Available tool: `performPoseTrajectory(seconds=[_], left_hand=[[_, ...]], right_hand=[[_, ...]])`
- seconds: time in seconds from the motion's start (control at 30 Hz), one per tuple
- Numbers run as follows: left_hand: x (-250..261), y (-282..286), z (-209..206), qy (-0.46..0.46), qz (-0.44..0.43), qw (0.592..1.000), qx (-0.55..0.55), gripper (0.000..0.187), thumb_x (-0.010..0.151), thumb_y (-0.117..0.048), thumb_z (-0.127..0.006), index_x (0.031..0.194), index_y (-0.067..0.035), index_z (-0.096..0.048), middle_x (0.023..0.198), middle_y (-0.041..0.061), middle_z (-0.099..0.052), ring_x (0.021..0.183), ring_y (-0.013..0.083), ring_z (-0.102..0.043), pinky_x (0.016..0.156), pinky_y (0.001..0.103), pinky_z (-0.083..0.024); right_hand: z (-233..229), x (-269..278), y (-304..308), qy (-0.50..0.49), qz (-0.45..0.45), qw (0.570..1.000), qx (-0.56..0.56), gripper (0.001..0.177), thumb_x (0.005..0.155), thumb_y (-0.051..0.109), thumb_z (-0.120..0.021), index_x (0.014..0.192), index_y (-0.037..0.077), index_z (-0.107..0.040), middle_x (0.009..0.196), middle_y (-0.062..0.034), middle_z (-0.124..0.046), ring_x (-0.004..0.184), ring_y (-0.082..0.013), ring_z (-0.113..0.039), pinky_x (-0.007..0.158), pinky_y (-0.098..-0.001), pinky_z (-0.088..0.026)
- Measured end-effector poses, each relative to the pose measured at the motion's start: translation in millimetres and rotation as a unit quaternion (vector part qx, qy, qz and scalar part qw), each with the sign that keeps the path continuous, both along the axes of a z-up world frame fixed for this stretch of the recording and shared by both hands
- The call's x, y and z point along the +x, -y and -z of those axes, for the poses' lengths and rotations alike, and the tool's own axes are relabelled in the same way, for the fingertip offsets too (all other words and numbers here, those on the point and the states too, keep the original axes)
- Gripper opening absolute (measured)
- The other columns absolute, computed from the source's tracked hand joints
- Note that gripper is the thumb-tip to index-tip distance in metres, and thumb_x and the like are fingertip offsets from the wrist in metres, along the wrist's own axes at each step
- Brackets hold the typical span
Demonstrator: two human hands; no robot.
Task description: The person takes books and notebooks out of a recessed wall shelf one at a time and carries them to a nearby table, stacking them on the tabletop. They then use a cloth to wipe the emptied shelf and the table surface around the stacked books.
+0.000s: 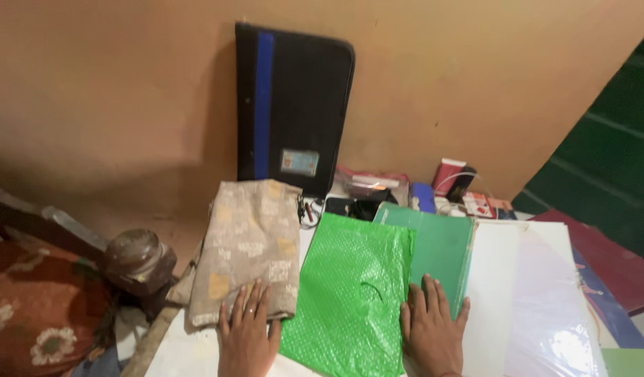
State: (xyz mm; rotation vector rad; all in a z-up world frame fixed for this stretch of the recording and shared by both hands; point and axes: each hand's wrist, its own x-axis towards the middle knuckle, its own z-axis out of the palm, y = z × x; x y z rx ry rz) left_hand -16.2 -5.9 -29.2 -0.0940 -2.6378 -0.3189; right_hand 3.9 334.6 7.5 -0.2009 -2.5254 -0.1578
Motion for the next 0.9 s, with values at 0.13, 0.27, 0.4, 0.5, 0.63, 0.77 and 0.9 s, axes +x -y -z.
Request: performPoseTrajectory(seconds=[0.13,0.27,0.4,0.5,0.63,0.77,0.9], left_hand=[[-21.3,6.6,37.5,-0.037,0.001,0.999,-0.001,0.077,0.078,-0.044,-0.062,0.151,-0.026,-0.045,0.161,-0.003,-0.038,0.144,0.0216,-0.035,0.116,0.061,-0.019],[-46.5,11.6,91.7,-0.021,-0.003,1.0,-0.005,0.082,0.073,-0.046,-0.064,0.151,-0.029,-0.045,0.162,-0.005,-0.037,0.147,0.021,-0.034,0.115,0.061,-0.019],[-78.8,14.2,131.6,-0.187,0.006,0.982,-0.008,0.078,0.067,-0.044,-0.062,0.142,-0.028,-0.054,0.15,-0.003,-0.051,0.132,0.022,-0.048,0.11,0.064,-0.025],[-97.4,20.5,121.1,0.063,0.009,0.997,-0.045,0.071,0.078,-0.048,-0.061,0.145,-0.026,-0.051,0.15,-0.005,-0.054,0.128,0.0252,-0.054,0.104,0.055,-0.032],[-104.3,18.8,32.7,0.067,-0.082,0.994,0.034,0.032,0.088,-0.026,-0.061,0.119,-0.024,-0.066,0.118,0.005,-0.07,0.115,0.0274,-0.064,0.106,0.054,-0.042],[-109.0,4.2,-115.8,-0.256,0.021,0.899,0.354,0.036,0.085,-0.004,-0.057,0.12,-0.002,-0.062,0.107,0.021,-0.069,0.102,0.0388,-0.066,0.094,0.048,-0.049],[-47.2,-77.2,-213.3,-0.254,0.177,0.808,0.5,0.051,0.082,0.008,-0.051,0.133,0.005,-0.059,0.118,0.025,-0.064,0.106,0.0413,-0.059,0.092,0.048,-0.045]], right_hand=[[15.6,-12.1,-9.3,-0.007,0.006,1.0,0.014,0.051,0.087,0.047,-0.054,0.133,0.027,-0.059,0.15,0.0022,-0.047,0.142,-0.0147,-0.042,0.118,-0.0727,-0.02],[35.6,-20.4,-19.8,-0.001,0.027,1.0,0.013,0.049,0.084,0.048,-0.057,0.129,0.03,-0.061,0.149,0.0042,-0.049,0.14,-0.0123,-0.045,0.119,-0.0724,-0.021],[51.0,-30.9,-31.9,-0.026,0.027,0.999,0.003,0.046,0.083,0.049,-0.059,0.126,0.032,-0.062,0.146,0.0064,-0.051,0.137,-0.0098,-0.048,0.12,-0.0728,-0.021],[55.3,-38.7,-33.4,0.028,0.047,0.998,-0.013,0.048,0.084,0.051,-0.06,0.128,0.034,-0.06,0.151,0.009,-0.05,0.137,-0.0079,-0.047,0.119,-0.0723,-0.02],[35.7,-29.1,-31.8,0.13,0.053,0.988,-0.058,0.047,0.089,0.054,-0.06,0.132,0.036,-0.058,0.151,0.0126,-0.047,0.142,-0.0086,-0.044,0.121,-0.0706,-0.017],[-30.8,-25.7,-26.5,0.05,-0.083,0.931,-0.353,0.072,0.083,0.048,-0.074,0.146,0.023,-0.048,0.142,0.0001,-0.061,0.137,-0.0153,-0.056,0.122,-0.0541,-0.032],[-103.3,-2.6,-38.7,-0.18,-0.223,0.889,-0.357,0.084,0.075,0.041,-0.081,0.147,0.015,-0.047,0.134,-0.0115,-0.063,0.13,-0.0246,-0.058,0.11,-0.0479,-0.045]])
